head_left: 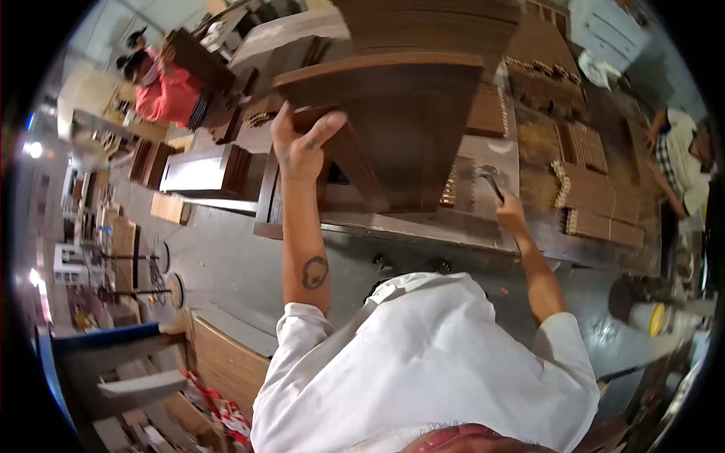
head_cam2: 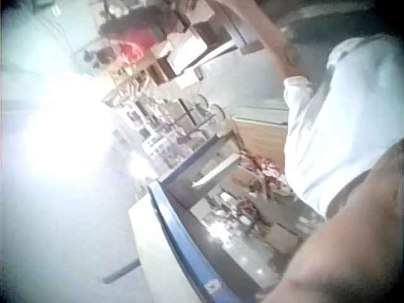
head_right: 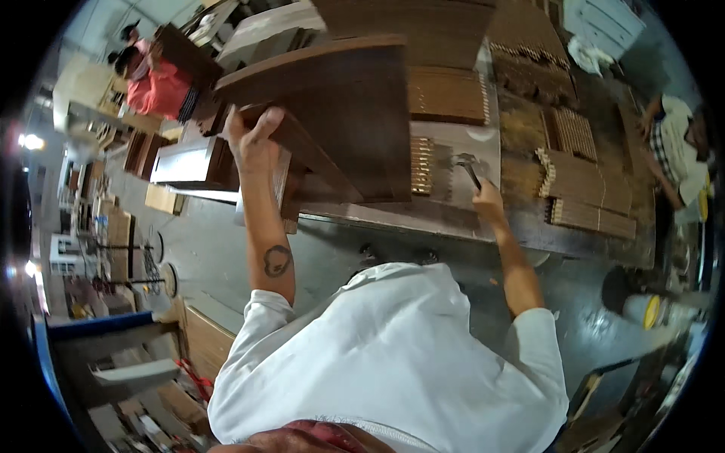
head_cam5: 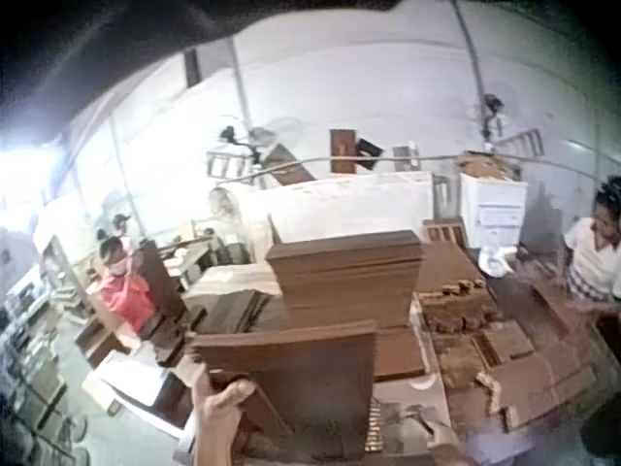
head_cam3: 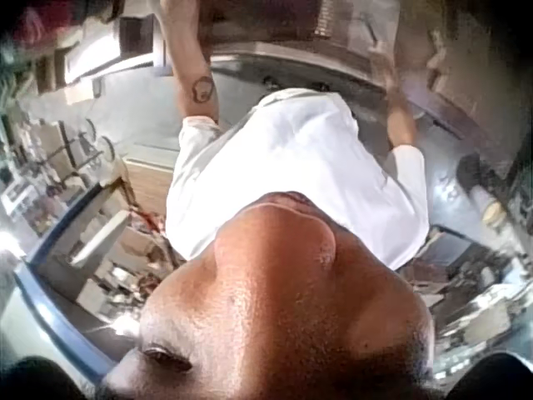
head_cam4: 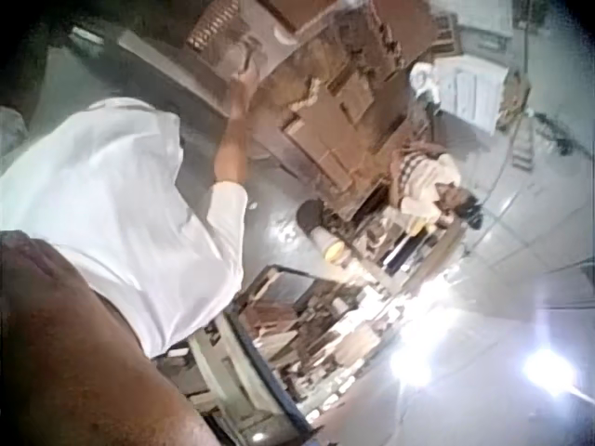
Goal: The person assembles wooden furniture parts by fitting panels and dowels together by hand and tapping the pieces into place with a hammer.
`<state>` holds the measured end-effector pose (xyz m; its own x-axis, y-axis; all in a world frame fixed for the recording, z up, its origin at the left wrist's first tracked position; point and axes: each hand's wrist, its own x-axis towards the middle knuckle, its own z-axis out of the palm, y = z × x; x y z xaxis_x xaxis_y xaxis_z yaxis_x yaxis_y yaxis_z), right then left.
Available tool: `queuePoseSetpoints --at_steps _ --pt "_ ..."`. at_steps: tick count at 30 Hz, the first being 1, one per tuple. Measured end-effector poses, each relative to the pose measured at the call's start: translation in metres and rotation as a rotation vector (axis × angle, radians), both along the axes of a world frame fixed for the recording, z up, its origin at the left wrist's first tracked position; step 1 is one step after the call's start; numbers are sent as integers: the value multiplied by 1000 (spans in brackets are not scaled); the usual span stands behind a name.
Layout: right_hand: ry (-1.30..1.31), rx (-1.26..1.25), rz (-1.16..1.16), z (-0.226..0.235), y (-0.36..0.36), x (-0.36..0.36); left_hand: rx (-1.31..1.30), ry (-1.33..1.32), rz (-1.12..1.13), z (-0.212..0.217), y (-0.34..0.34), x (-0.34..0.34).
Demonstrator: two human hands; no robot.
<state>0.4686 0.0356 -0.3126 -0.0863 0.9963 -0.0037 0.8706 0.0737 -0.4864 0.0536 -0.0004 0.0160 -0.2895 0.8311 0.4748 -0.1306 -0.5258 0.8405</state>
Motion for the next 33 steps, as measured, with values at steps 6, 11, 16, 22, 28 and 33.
queuePoseSetpoints --at_steps 6,11,16,22,28,33 --pt "712 308 248 256 -27 -24 15 -78 -304 -3 16 -7" --pt "696 543 385 451 -73 -103 -126 -69 -305 20 2 6" --pt "-190 702 719 495 -78 -165 -96 -36 -334 11 -2 0" --pt "103 398 445 536 -94 -205 -72 -101 -514 14 -9 0" --pt "-314 652 627 498 -87 -214 -60 -70 -553 13 -10 1" --pt "-43 363 339 527 -102 -220 -10 -148 -556 14 -8 6"
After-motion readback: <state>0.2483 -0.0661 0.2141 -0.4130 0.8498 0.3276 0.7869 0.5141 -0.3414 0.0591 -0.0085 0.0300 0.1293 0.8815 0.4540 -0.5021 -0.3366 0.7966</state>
